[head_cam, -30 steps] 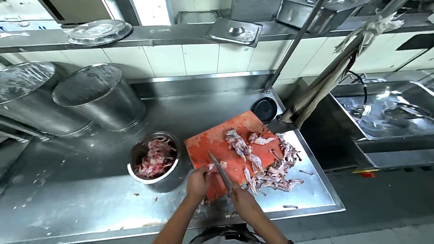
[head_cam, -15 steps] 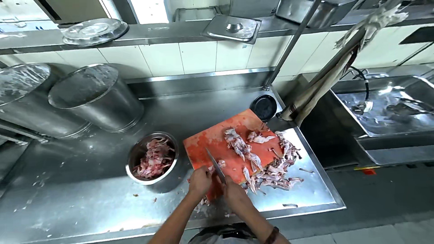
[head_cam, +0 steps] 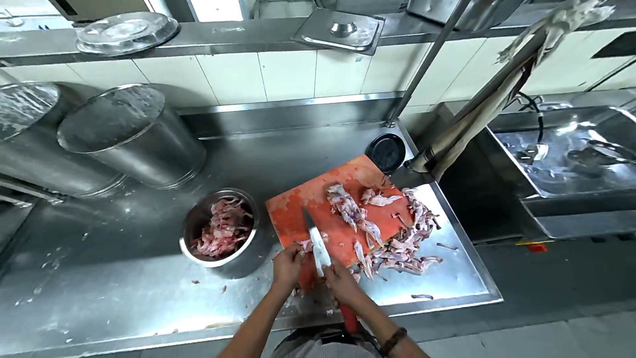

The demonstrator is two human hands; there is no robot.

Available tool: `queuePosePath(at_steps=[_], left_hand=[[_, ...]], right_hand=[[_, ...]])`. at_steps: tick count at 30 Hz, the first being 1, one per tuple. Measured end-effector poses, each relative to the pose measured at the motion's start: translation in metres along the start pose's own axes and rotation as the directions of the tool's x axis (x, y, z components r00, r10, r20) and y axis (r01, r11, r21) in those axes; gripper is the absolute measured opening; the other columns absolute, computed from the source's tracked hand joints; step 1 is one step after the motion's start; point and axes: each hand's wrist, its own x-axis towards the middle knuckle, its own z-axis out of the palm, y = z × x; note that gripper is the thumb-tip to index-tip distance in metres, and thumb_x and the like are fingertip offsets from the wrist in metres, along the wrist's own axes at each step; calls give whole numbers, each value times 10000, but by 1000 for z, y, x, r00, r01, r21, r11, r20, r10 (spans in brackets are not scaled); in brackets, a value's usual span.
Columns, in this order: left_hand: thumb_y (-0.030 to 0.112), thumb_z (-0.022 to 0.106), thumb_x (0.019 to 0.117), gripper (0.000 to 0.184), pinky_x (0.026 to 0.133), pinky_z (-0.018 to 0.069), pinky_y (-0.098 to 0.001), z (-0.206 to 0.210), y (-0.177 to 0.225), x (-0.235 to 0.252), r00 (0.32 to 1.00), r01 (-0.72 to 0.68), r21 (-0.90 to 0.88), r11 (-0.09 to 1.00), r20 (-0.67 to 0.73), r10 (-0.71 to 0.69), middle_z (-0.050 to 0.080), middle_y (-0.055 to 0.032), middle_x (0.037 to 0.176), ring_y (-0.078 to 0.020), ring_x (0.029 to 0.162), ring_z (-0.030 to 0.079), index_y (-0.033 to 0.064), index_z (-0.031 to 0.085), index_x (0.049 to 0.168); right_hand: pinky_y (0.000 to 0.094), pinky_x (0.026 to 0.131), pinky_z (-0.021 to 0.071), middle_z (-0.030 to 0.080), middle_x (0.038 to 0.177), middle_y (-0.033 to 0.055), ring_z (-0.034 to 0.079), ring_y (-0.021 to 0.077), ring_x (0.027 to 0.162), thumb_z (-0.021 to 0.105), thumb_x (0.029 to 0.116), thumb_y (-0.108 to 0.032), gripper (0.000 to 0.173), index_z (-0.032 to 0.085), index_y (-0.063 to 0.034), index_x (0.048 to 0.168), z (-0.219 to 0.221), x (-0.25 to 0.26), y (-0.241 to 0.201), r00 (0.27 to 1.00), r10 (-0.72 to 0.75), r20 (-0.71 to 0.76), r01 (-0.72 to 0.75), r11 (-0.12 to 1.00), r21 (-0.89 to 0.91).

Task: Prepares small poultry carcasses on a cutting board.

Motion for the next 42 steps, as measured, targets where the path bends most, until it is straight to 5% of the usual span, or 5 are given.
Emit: queuePosePath(at_steps=[7, 19, 31, 37, 42], left_hand=[[202, 572, 1045, 209, 839, 606, -400, 6, 6, -3, 992, 63, 3, 998, -108, -62, 747, -65, 953, -169, 843, 730, 64, 717, 1103], [194, 418, 1064, 327, 997, 542, -512, -32, 66, -38, 996, -54, 753, 655, 91, -22, 705, -157, 1208, -331, 1163, 679, 71, 653, 1254], [208, 582, 1033, 186, 578, 579, -278, -60, 77, -112, 958, -269, 60, 961, 115, 261, 721, 3, 786, -94, 626, 670, 82, 719, 1037], [437, 410, 1092, 477, 1159, 427, -501, 18, 94, -42, 911, -398, 562, 725, 337, 239, 610, -88, 1446, -275, 1374, 543, 168, 629, 1419], [300, 599, 994, 405, 1100, 477, -509, -14, 75, -29, 992, -98, 685, 722, 14, 122, 628, -125, 1391, -335, 1330, 563, 133, 650, 1359]], right_hand=[[357, 483, 546, 531, 724, 43, 563, 175, 495, 408, 1110, -396, 366, 447, -109, 1334, 6, -19, 21, 997, 19, 75, -28, 993, 117], [561, 840, 593, 723, 1080, 178, 730, 383, 1006, 380, 1090, -239, 375, 466, -135, 1440, 21, -25, -55, 979, -6, -204, -143, 693, -707], [570, 883, 554, 705, 1026, 201, 707, 374, 971, 429, 1087, -354, 432, 548, -55, 1375, -40, -24, -23, 987, -116, -113, 45, 869, -493], [529, 693, 570, 662, 793, 121, 679, 298, 705, 454, 1081, -367, 375, 589, -63, 1253, -88, -75, 12, 866, -163, -473, -11, 939, -344], [496, 653, 559, 630, 739, 98, 652, 276, 660, 476, 1067, -370, 367, 580, -61, 1233, -80, -89, 13, 893, -226, -389, 55, 913, -405]])
